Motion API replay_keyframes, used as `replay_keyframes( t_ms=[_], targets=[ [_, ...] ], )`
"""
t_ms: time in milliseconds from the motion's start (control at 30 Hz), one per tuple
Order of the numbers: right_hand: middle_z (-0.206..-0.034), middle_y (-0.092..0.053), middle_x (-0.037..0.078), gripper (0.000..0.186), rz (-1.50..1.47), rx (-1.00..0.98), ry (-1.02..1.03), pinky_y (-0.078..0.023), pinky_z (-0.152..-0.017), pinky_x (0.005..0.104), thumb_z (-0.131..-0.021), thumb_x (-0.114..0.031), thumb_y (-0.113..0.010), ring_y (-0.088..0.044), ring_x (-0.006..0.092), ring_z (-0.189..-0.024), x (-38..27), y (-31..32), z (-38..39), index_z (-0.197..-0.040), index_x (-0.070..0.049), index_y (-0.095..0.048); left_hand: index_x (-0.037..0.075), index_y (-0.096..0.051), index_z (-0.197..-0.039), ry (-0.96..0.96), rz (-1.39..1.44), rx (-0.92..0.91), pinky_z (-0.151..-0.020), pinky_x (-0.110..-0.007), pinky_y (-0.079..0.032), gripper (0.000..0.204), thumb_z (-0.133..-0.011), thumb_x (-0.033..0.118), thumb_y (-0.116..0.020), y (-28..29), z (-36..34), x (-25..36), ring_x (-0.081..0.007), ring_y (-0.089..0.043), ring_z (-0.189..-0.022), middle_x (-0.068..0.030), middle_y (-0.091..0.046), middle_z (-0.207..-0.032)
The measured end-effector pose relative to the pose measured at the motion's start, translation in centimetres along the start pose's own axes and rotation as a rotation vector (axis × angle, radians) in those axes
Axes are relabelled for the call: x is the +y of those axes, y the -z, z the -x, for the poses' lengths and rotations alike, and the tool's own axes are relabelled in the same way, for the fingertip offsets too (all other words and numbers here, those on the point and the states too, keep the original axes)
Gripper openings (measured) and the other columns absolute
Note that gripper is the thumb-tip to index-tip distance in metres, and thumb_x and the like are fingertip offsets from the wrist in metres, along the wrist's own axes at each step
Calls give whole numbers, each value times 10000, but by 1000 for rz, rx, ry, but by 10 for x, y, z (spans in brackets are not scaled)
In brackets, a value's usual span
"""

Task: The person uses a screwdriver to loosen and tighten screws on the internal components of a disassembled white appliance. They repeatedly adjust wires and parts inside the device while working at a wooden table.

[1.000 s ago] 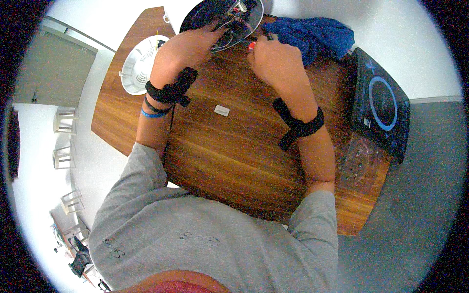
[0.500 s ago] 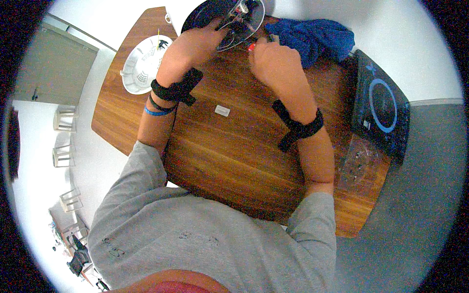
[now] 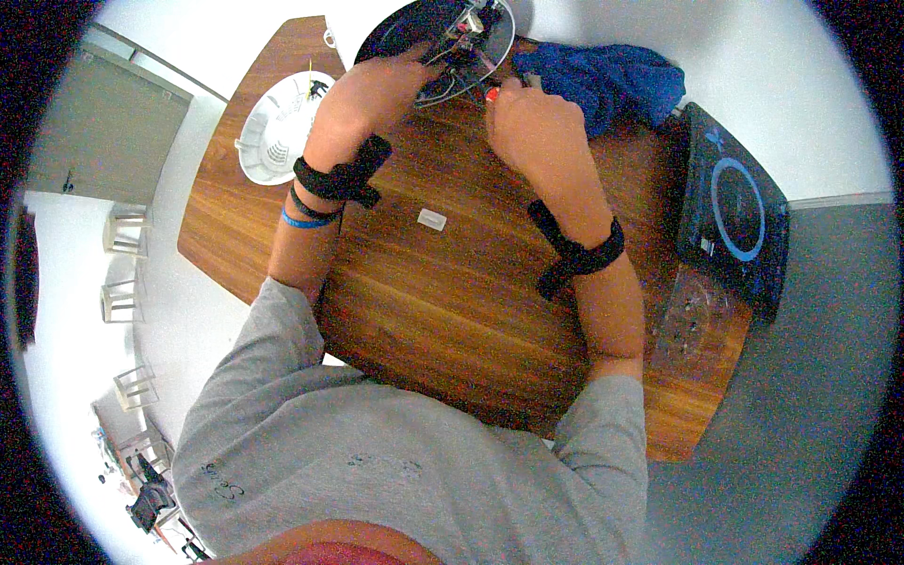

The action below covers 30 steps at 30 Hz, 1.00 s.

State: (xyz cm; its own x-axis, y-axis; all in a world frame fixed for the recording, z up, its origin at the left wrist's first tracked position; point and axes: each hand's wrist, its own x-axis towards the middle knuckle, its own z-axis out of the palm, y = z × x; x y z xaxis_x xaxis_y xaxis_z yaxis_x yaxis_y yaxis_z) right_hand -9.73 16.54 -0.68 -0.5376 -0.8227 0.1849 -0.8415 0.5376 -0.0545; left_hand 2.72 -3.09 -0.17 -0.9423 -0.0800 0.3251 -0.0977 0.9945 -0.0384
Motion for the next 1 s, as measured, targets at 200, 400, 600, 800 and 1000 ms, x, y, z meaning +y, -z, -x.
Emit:
replay_keyframes(
  t_ms=[200, 400, 600, 800, 1000],
  targets=[
    [-868, -749, 250, 346, -15, -38, 33, -615, -698, 557, -1054, -348, -560, -748, 451, -796, -6, 2, 2, -1047, -15, -655, 98, -723, -1190, -38, -28, -10, -792, -479, -622, 287, -949, 77, -568, -2, 2, -3, -386, -743, -963, -188, -724, -1195],
    [-874, -773, 236, 284, -34, -6, 36, -641, -701, 536, -997, -252, -569, -779, 423, -784, -9, 5, 3, -988, 2, -696, 89, -740, -1125, -9, -9, -13, -802, -480, -619, 229, -962, 94, -580, -6, -1, -2, -386, -746, -948, -186, -721, -1185],
    [-854, -773, 225, 275, -30, 24, 64, -639, -696, 537, -995, -250, -572, -777, 425, -772, -5, -3, 1, -1004, -4, -695, 72, -755, -1037, -3, 13, 0, -788, -485, -618, 179, -940, 93, -606, -2, 0, 0, -385, -749, -921, -191, -720, -1143],
    [-953, -754, 277, 304, -142, 68, 92, -639, -751, 540, -987, -251, -598, -768, 444, -861, -13, 7, 4, -1032, 35, -688, 58, -750, -971, -22, -12, 132, -746, -483, -617, 151, -886, 72, -626, -16, 2, 1, -380, -752, -894, -204, -720, -1104],
    [-1022, -744, 283, 346, -211, -8, 37, -634, -796, 540, -981, -262, -610, -756, 466, -873, -17, 4, 1, -1033, 73, -679, 42, -741, -884, -19, -58, 120, -737, -473, -618, 103, -853, 52, -644, -25, -2, -1, -370, -754, -865, -202, -717, -1101]
  ],
)
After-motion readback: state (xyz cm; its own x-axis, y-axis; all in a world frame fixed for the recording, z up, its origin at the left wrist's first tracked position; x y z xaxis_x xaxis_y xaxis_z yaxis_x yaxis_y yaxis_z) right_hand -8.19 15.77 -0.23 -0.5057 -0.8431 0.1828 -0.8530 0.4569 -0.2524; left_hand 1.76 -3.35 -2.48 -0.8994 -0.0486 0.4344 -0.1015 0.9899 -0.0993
